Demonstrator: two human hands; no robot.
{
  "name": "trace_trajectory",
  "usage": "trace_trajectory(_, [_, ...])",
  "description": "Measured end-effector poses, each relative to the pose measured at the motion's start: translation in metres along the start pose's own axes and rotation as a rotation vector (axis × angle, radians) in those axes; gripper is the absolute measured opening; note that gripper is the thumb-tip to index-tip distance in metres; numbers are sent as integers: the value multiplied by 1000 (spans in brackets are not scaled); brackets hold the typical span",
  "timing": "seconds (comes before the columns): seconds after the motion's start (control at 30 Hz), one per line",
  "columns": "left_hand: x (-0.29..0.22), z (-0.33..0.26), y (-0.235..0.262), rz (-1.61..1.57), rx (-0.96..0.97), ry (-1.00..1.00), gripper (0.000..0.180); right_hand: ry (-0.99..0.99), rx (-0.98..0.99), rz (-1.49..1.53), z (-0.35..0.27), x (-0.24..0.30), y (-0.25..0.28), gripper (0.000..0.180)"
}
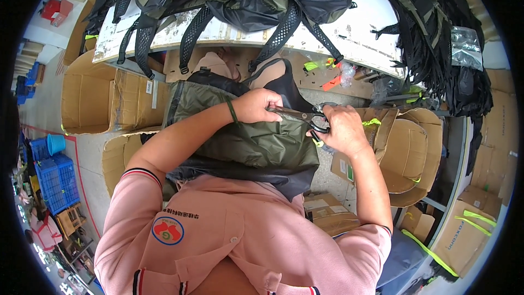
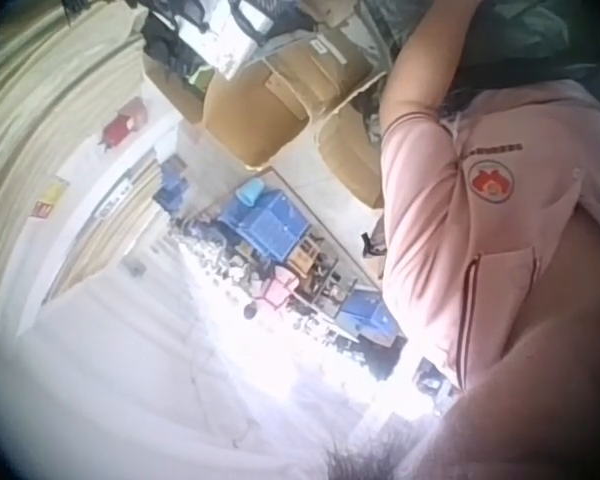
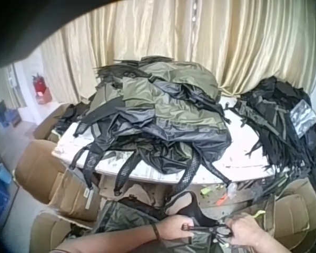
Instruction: Trimming excess material or loose threads from backpack components using scissors.
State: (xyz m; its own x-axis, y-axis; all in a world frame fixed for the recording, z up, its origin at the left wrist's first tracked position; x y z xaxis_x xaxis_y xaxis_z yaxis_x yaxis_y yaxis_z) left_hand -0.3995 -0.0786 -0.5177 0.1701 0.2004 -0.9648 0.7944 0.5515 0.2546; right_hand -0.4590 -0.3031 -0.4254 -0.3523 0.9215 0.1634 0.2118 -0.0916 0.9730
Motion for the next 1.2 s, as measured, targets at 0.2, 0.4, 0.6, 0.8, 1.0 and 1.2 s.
trace_trajectory(0.2, [1,-1,-1,-4,-18,-41,21,10,34,-14,-1,4,2,47])
trace_trajectory(0.4, [1,0,1,-12,-14,-29,22,-3,54,-1,0,1,-1,45])
trace_trajectory(0.6, [-2,-1,0,21,-18,-40,22,-9,-19,30,-5,-3,-9,47])
trace_trajectory(0.8, [12,0,0,2,-53,-113,24,-144,-2,111,-10,-3,-10,43])
trace_trajectory(1.0, [-39,-20,27,608,-554,-325,22,-348,-6,563,-34,14,-8,20])
trace_trajectory(1.2, [-33,-81,-23,484,91,-231,25,-309,278,936,-63,59,-31,29])
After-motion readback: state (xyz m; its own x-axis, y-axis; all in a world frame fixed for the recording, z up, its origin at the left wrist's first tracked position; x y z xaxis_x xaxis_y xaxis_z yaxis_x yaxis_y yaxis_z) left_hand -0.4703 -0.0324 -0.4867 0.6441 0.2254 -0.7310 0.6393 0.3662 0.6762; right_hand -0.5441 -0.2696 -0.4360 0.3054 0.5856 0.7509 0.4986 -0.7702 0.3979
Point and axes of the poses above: each hand's wrist, its own z-axis towards the middle knuckle, its own y-axis out of the back of the hand, x = y × z, the point moved 2 cm from there along z, towards the middle knuckle, and after that the axes turned 1 degree about -z, right-handed, at the moved point
